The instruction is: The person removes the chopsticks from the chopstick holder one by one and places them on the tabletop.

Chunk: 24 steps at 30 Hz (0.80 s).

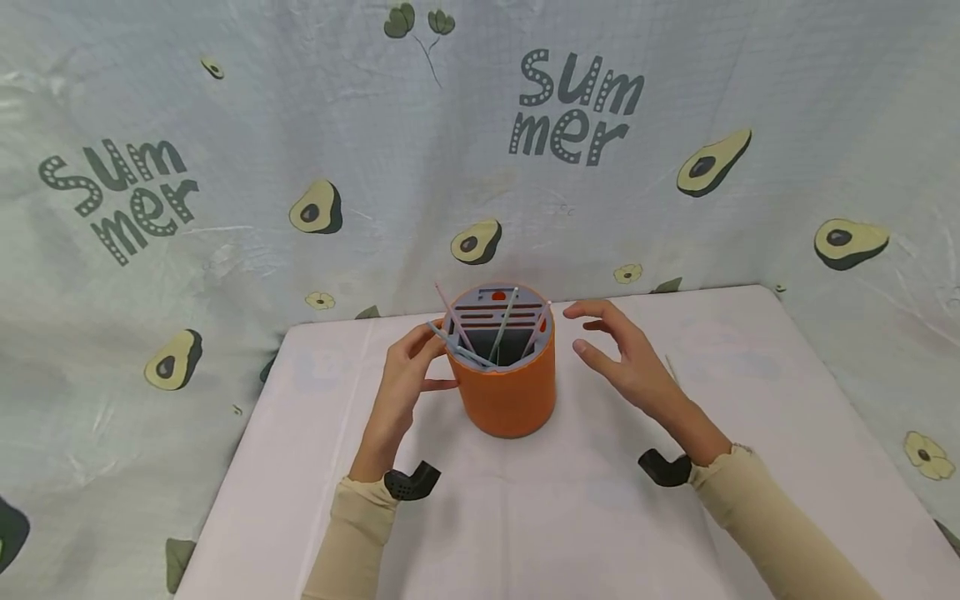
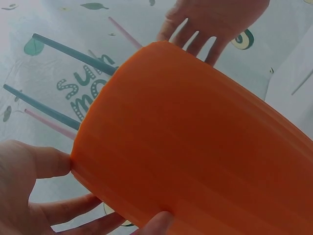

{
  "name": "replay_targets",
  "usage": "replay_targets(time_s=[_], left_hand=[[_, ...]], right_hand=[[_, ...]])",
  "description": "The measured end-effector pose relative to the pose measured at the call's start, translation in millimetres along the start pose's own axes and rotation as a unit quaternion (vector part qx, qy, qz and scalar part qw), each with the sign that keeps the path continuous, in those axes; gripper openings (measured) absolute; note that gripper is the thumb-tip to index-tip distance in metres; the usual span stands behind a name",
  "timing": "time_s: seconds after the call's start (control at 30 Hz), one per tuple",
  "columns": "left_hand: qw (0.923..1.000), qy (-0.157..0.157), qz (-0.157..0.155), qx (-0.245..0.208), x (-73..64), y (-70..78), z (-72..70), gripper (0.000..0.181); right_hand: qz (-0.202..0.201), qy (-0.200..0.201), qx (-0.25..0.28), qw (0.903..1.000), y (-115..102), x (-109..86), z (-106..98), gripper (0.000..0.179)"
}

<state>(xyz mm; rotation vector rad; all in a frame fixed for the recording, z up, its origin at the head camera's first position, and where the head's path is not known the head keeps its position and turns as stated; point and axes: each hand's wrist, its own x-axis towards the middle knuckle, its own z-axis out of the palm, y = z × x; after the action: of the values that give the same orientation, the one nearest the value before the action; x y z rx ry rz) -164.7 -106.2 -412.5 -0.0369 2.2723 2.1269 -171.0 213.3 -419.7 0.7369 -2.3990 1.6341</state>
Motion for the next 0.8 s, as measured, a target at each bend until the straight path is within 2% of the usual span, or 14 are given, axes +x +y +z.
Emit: replay_targets(time_s=[0.33,0.57,0.8], left_hand=[[0.9999,0.006,0.007,-0.004,-2.1,-1.3,-1.7,0.041],[0.9999,0.005,0.009,-0.001,-2.3,-1.1,0.2,0.040],[0.9999,0.003,0.009,0.004,0.3,-2.7,2.1,0.041]], right_hand=[[-0.024,-0.010,-0.012,0.9996,-10.5,17.6,16.3,0.026],[-0.060,-0.020,-0.024,0.9977,-7.5,27.7,24.2,0.023],[-0.072,-0.016,-0.039,0.9965,-9.0,30.9,26.7,0.019]])
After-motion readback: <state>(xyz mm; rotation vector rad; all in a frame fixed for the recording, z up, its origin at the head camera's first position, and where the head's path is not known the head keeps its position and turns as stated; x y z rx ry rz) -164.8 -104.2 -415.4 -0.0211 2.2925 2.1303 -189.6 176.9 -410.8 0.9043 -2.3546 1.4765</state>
